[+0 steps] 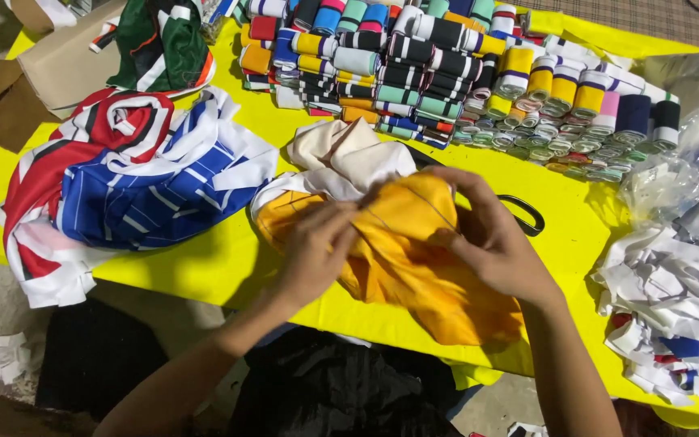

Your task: A person cuts fabric strips using scissors and then folds and organizes various fabric pieces on a work table.

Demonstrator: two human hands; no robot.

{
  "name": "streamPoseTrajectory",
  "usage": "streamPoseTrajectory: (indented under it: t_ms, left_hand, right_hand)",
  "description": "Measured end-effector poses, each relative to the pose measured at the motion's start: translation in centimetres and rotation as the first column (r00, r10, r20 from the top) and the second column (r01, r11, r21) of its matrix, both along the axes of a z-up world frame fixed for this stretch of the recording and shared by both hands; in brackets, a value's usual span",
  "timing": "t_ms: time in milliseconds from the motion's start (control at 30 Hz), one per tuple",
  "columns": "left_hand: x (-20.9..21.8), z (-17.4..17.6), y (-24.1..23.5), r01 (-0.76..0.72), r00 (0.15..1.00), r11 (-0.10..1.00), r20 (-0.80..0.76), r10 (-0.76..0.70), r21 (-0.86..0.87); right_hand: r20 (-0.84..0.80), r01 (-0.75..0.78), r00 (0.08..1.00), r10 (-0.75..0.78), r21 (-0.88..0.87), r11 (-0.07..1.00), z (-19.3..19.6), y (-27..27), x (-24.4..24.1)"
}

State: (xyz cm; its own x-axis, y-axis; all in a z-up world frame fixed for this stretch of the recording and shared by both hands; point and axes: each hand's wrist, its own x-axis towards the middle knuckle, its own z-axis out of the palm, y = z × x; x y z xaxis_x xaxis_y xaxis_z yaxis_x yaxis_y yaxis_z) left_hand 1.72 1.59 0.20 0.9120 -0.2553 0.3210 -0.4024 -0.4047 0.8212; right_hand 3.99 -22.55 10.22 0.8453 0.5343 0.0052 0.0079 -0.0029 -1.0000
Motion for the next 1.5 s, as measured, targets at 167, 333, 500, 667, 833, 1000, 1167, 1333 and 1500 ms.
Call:
streamPoseTrajectory:
  t_ms: [167,333,500,667,833,1000,1167,1333,1500]
  left_hand:
    - [1.5,1.7,2.6,-0.25,0.964,0.95,-0.143,0.225,-0.189]
    - [3.1,3.8,4.1,-0.477,0.878,0.858,-0.147,0.456,-0.19]
    - [4.7,5.5,5.1,-0.496,0.818,0.851,0.237,0.525,-0.175]
    - [1.4,2.5,1.2,-0.282,0.805,0.95,0.572,0.158,0.136]
    - [0.2,-2.3,-0.8,-0.017,0.931,0.935,0.348,-0.115,0.355]
    - [2.1,0.0,-0.3,0.008,0.995,0.997,0.098,0.0,-0.079]
    - [3.4,4.9,1.1,-0.157,0.963,0.909,-0.263,0.055,-0.386]
    - [2.8,8.2,-0.5,-0.586,0.631,0.765,-0.743,0.224,-0.267]
    - [4.4,7.0,-0.8,-0.651,0.638,0.565,-0.769,0.045,-0.507]
  right_hand:
    - [0.065,0.086,0.996,-0.059,-0.606,0.791,-0.9,0.0,0.4]
    - [-0.09,-0.038,0.996,-0.026,-0.643,0.765,-2.7,-0.8,1.3]
    - [0.128,0.204,0.978,-0.165,-0.426,0.881,-1.6,-1.3,0.6]
    - [-0.108,0.291,0.937,-0.333,-0.289,0.912,-1.9,0.3,2.1]
    - [-0.415,0.127,0.908,0.066,0.421,0.898,-7.2,-2.2,3.6]
    - [-0.086,0.184,0.975,-0.207,-0.218,0.958,-4.1,-1.6,2.3]
    - [0.121,0.35,0.937,-0.328,-0.318,0.881,-8.5,-3.1,3.2]
    - [0.236,0.355,0.917,-0.32,-0.122,0.927,-7.3,-1.4,3.0]
    - [0.761,0.352,0.649,0.007,-0.308,0.884,-6.6,0.1,2.3]
